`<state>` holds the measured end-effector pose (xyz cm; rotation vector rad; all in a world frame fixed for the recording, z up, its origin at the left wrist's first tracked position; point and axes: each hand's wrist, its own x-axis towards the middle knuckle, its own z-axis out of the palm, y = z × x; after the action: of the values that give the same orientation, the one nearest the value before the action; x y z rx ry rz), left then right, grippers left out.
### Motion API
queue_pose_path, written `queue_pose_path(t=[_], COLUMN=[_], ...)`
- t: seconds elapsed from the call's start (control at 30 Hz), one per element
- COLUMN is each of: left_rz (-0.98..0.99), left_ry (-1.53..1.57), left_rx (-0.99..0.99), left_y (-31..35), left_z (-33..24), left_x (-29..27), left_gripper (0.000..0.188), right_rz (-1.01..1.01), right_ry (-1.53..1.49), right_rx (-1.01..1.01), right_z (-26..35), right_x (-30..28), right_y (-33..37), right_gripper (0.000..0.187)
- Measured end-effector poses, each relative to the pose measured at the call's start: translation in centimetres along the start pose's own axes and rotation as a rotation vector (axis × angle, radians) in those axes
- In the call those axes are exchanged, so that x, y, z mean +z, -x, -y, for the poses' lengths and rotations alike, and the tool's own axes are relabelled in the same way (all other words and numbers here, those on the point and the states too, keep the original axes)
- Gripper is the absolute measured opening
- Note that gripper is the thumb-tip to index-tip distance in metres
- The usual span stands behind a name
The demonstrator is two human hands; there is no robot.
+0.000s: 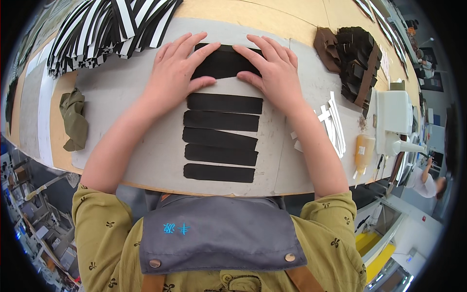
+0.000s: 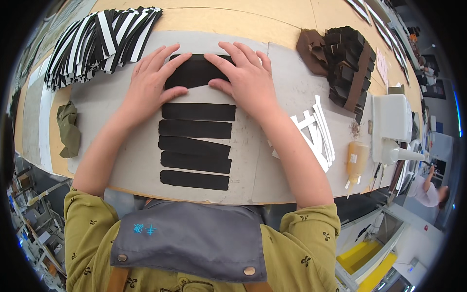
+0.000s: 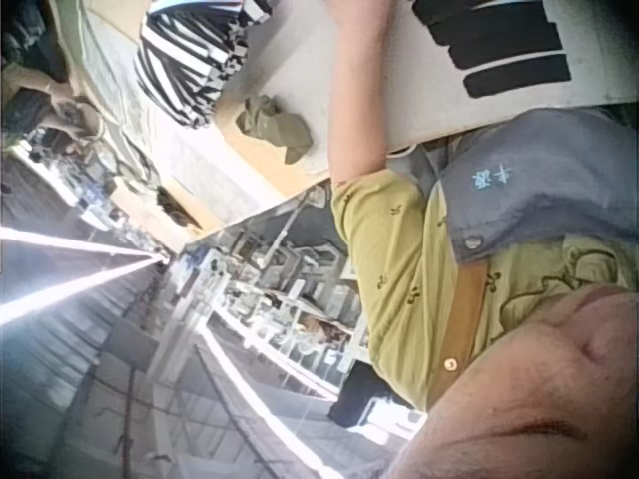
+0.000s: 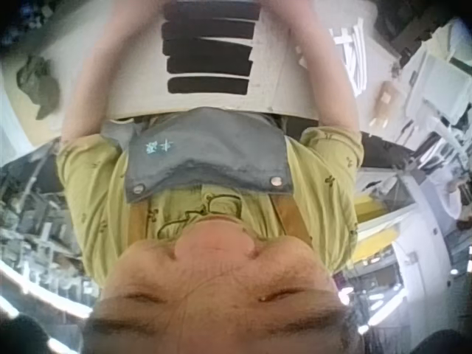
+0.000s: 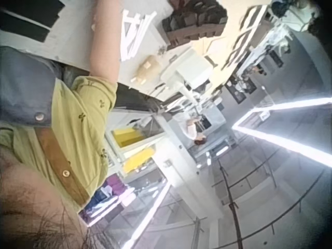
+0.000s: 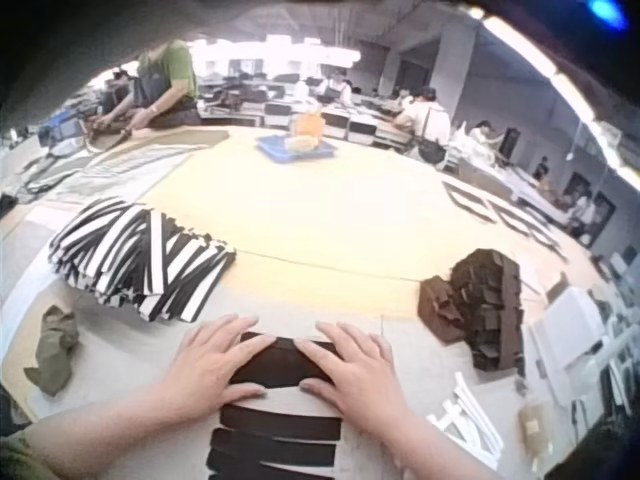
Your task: The person applies glue from a squeeze bottle onto black rectangular strips laid on a table, then places white strips on top of the glued areas. They repeat this process, stacking and arranging the black and white strips into a patterned assembly.
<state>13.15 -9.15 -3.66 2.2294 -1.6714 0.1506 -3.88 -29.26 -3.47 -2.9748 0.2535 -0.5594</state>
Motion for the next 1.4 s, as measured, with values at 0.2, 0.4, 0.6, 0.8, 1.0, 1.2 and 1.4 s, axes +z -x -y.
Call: queue_pose_path(t=[0.2, 0.4, 0.6, 0.8, 1.0, 1.2, 1.4], left_rz=[-0.022, 0.151, 0.349, 0.379, 0.448, 0.46, 0.385], left_ry=[-0.059, 0.117, 0.036, -0.058, 0.071, 0.153, 0.127], left_rx=[0.008, 0.202, 0.225, 0.262, 0.255, 0.288, 0.121], left_y=[-0.6, 3.6, 6.7, 6.1, 9.4, 12.3, 12.3], left_z=[0.5, -2.9, -3.9, -3.4, -6.7, -10.5, -12.1], left_x=[0.3, -3.6, -3.6, -3.8, -5.4, -4.6, -3.5], left_gripper=[0.065, 0.065, 0.071, 0.081, 0.092, 0.091, 0.087], right_rz=[-0.027, 0.074, 0.315, 0.335, 0.116, 0.064, 0.164], right_ry=[-0.009, -0.034, -0.032, 0.015, 0.025, 0.781, 0.529], right_rx=[0.018, 0.021, 0.035, 0.083, 0.427, 0.951, 1.274], right_z=[-0.1, 1.7, 4.9, 5.5, 0.3, -10.1, -14.0], right_x=[0.3, -3.4, -4.8, -4.8, -8.5, -13.5, -15.1], right_y=[-0.2, 4.3, 9.4, 9.9, 14.2, 23.5, 26.4], right_gripper=[0.052, 0.058, 0.069, 0.074, 0.068, 0.075, 0.087])
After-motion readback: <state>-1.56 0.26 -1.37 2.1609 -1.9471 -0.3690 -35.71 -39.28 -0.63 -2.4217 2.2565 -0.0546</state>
